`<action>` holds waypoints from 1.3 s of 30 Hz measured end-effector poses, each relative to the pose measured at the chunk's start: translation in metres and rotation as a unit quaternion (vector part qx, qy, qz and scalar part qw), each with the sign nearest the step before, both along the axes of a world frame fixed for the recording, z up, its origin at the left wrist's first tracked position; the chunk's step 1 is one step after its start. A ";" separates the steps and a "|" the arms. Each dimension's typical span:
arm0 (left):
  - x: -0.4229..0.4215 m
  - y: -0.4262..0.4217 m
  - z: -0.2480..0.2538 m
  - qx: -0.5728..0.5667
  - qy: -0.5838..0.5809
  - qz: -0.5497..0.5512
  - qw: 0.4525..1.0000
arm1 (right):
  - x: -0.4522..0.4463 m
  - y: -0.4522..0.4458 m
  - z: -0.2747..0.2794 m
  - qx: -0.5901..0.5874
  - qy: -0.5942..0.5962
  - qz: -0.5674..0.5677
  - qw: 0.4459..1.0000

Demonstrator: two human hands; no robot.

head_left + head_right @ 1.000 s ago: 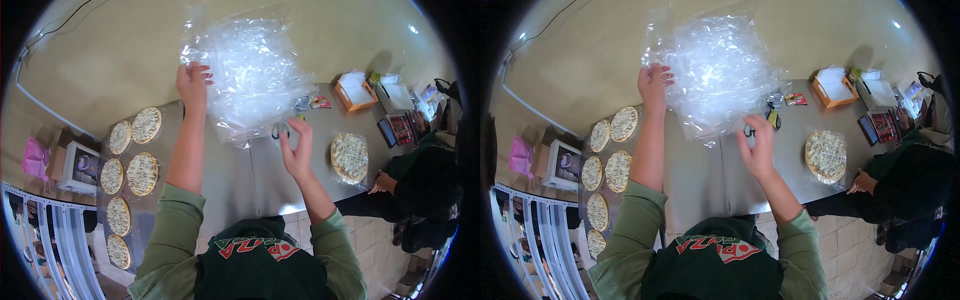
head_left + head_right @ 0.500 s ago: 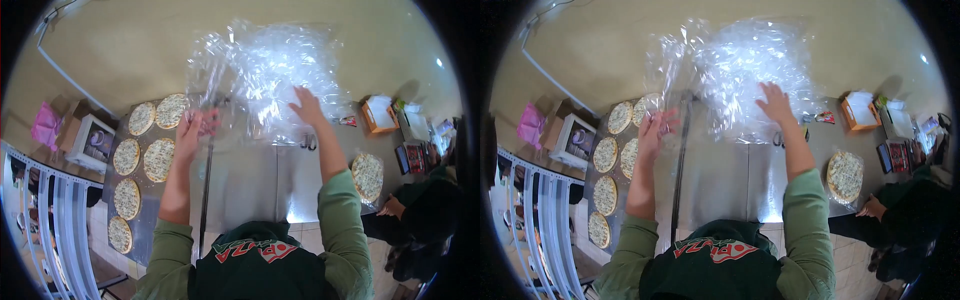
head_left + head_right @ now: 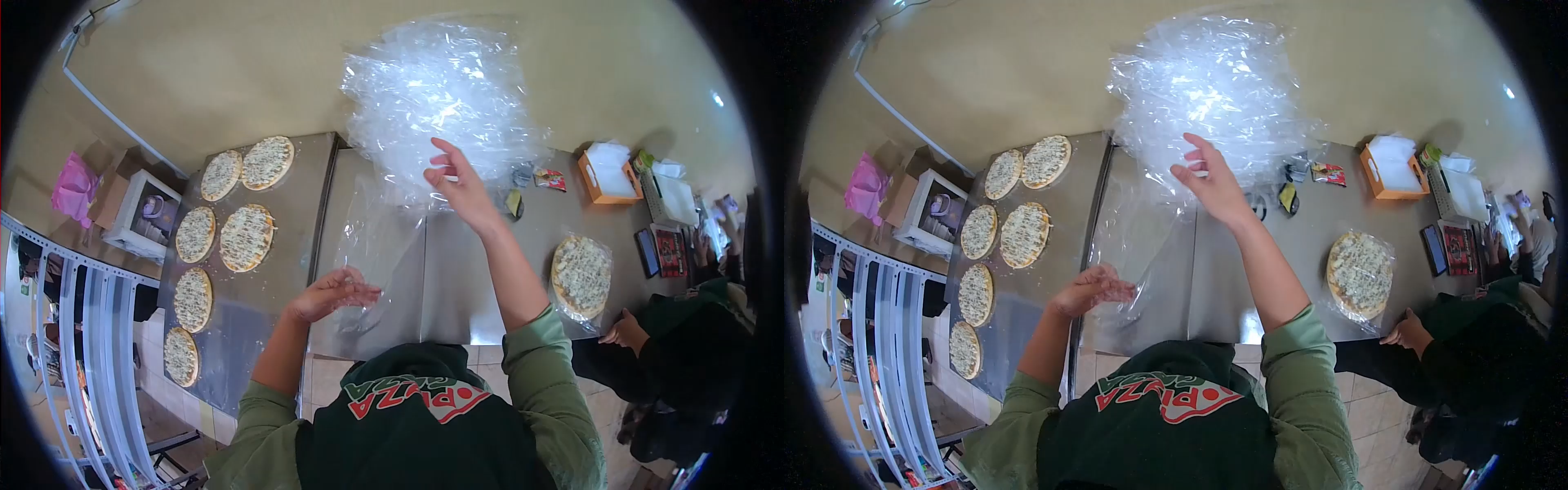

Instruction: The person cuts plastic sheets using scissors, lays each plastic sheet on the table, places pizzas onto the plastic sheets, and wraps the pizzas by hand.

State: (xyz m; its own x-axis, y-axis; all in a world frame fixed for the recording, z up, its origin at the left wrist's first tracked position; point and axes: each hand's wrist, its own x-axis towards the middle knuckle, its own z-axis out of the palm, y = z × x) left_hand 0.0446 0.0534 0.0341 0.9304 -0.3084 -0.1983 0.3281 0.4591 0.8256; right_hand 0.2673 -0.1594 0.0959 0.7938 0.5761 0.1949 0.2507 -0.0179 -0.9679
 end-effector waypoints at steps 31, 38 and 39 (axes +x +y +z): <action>0.073 -0.155 0.109 0.397 -0.310 0.445 0.740 | -0.125 -0.170 -0.014 0.220 0.071 -0.192 0.954; 0.059 -0.136 0.117 0.545 -0.506 0.311 0.592 | -0.126 -0.126 0.050 -0.012 -0.275 -0.180 0.944; 0.057 -0.134 0.118 0.563 -0.529 0.270 0.575 | -0.123 -0.118 0.051 -0.043 -0.254 -0.114 0.960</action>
State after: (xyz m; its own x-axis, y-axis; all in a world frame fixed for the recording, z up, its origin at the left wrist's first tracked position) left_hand 0.1015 -0.0801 0.1518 0.6139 -0.1476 0.7755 -0.5700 -0.7624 0.3061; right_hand 0.1442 -0.2770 0.1473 0.7163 0.4309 0.5488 0.6694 -0.2027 -0.7147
